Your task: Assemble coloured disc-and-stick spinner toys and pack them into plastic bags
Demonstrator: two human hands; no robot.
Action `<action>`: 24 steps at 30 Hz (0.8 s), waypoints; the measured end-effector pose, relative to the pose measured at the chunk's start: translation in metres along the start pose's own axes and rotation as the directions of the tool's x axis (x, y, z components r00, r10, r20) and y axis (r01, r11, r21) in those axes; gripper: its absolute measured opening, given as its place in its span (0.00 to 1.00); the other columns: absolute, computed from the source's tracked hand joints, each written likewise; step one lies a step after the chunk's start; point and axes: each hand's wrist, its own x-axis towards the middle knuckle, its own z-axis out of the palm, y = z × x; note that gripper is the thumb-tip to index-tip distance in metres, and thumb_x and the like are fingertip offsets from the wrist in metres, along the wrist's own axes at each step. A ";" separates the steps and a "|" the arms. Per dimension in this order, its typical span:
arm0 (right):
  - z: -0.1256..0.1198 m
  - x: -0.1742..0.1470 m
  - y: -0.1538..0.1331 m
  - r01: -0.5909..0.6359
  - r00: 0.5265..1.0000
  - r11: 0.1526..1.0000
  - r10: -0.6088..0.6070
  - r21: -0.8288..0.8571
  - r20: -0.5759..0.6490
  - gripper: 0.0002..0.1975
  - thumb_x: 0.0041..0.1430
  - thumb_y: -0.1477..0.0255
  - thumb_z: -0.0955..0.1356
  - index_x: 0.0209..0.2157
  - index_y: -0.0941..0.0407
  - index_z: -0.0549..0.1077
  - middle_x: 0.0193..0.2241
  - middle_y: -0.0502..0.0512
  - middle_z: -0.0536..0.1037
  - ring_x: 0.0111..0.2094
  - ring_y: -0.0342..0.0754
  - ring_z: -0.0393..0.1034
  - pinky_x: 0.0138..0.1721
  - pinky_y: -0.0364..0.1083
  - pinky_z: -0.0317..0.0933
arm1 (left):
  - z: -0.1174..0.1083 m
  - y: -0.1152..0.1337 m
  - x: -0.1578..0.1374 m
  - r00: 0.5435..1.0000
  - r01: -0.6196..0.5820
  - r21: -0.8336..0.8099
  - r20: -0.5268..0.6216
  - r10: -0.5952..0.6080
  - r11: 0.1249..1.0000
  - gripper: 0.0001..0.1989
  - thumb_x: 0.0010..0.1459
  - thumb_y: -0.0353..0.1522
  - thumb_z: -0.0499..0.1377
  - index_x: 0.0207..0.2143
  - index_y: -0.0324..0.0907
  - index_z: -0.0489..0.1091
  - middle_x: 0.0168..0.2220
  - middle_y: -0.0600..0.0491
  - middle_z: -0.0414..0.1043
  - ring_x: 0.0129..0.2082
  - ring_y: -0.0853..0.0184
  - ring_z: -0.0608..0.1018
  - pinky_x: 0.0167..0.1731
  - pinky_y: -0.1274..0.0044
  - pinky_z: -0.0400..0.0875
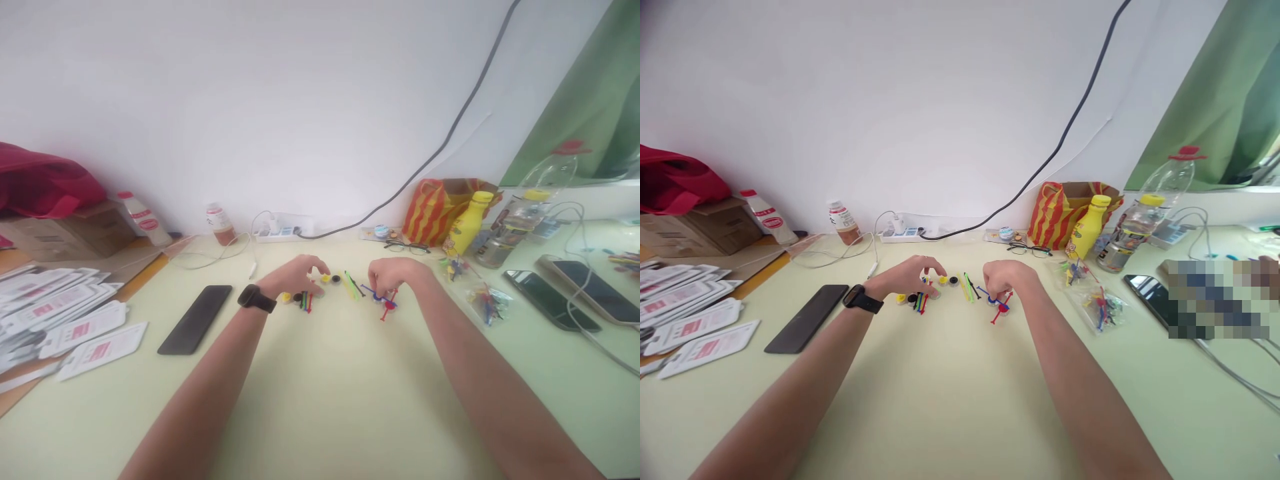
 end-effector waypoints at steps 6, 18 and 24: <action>0.004 0.004 -0.005 0.007 1.000 1.000 -0.007 0.024 0.019 0.09 0.39 0.78 0.77 0.23 0.56 0.76 0.22 0.52 0.79 0.26 0.50 0.74 0.28 0.44 0.62 | 0.010 -0.002 0.002 1.000 -0.009 0.008 0.002 0.009 1.000 0.24 0.50 0.50 0.69 0.47 0.49 0.81 0.46 0.47 0.79 0.44 0.56 0.79 0.43 0.72 0.73; -0.008 -0.003 -0.010 0.402 0.907 0.723 -0.232 0.562 -0.350 0.02 0.55 0.76 0.70 0.31 0.57 0.72 0.29 0.56 0.82 0.29 0.44 0.75 0.35 0.42 0.70 | -0.004 0.040 -0.001 0.952 -0.166 -0.069 -0.271 0.142 0.984 0.20 0.61 0.48 0.65 0.47 0.46 0.76 0.49 0.49 0.79 0.46 0.61 0.80 0.45 0.72 0.75; 0.005 0.016 -0.024 0.560 0.828 0.425 -0.301 0.711 -0.473 0.04 0.53 0.72 0.69 0.30 0.56 0.70 0.26 0.51 0.77 0.29 0.43 0.71 0.36 0.42 0.68 | -0.004 0.076 0.001 0.892 -0.366 -0.209 -0.357 0.277 0.907 0.16 0.65 0.43 0.63 0.49 0.43 0.76 0.49 0.47 0.78 0.45 0.64 0.82 0.50 0.71 0.78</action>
